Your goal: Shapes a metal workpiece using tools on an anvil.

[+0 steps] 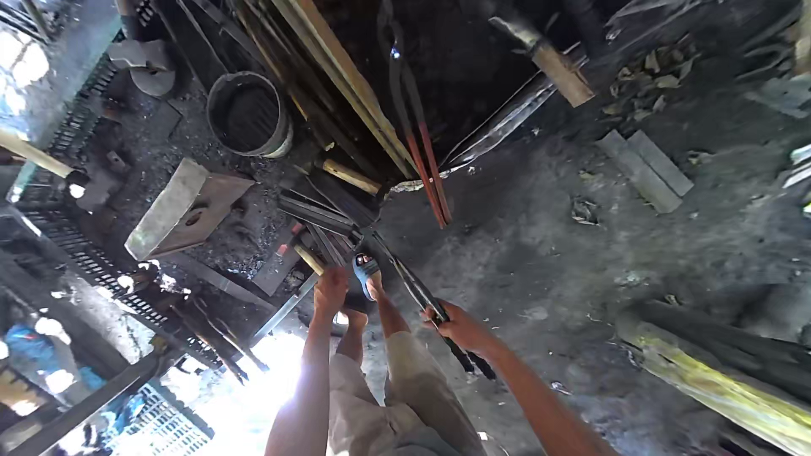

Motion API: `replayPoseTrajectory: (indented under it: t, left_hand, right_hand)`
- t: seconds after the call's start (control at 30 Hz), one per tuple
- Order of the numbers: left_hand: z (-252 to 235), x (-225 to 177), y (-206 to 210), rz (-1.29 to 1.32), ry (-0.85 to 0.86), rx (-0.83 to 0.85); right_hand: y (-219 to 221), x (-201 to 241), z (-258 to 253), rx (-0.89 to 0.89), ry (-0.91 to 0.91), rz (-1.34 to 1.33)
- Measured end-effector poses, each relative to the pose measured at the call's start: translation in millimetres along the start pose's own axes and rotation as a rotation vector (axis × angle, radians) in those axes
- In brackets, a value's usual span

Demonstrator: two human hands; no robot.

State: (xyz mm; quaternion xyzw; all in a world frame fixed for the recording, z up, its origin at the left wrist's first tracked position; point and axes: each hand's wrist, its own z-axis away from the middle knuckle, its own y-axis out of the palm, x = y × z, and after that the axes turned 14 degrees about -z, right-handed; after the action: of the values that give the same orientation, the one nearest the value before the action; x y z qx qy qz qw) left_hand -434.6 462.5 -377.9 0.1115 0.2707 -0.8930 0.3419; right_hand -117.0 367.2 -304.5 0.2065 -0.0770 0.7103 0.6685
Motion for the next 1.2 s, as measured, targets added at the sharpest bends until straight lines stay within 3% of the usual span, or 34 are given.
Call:
replayPoseTrajectory:
  t: [0.17,0.33,0.43,0.57,0.8,1.03,1.2]
  left_hand:
    - [38.9,75.9,26.3,-0.169,-0.114,0.070]
    - [62.5,95.1,19.8,-0.156,-0.193,0.048]
    - [62.7,85.4,8.5,-0.246,-0.189,0.024]
    - [48.4,43.3,-12.2,-0.225,-0.076,-0.036]
    - [33.7,-19.7,-25.3,-0.109,0.075,-0.082]
    - [45.7,10.1,-5.7,-0.158,0.032,-0.016]
    - [60.0,42.0,4.2,-0.220,-0.015,0.006]
  right_hand:
    - [-10.4,14.9,-15.0,0.088,-0.025,0.048]
    - [-9.5,25.9,-3.4,0.026,0.022,0.113]
    - [-2.4,28.2,5.3,-0.132,-0.024,0.354]
    - [-1.8,27.6,10.0,-0.299,-0.195,0.688]
    - [2.0,33.8,16.4,-0.362,-0.264,0.761]
    - [-3.9,50.7,16.3,-0.149,-0.022,0.461]
    - [-0.3,47.0,10.0,-0.069,-0.013,0.334]
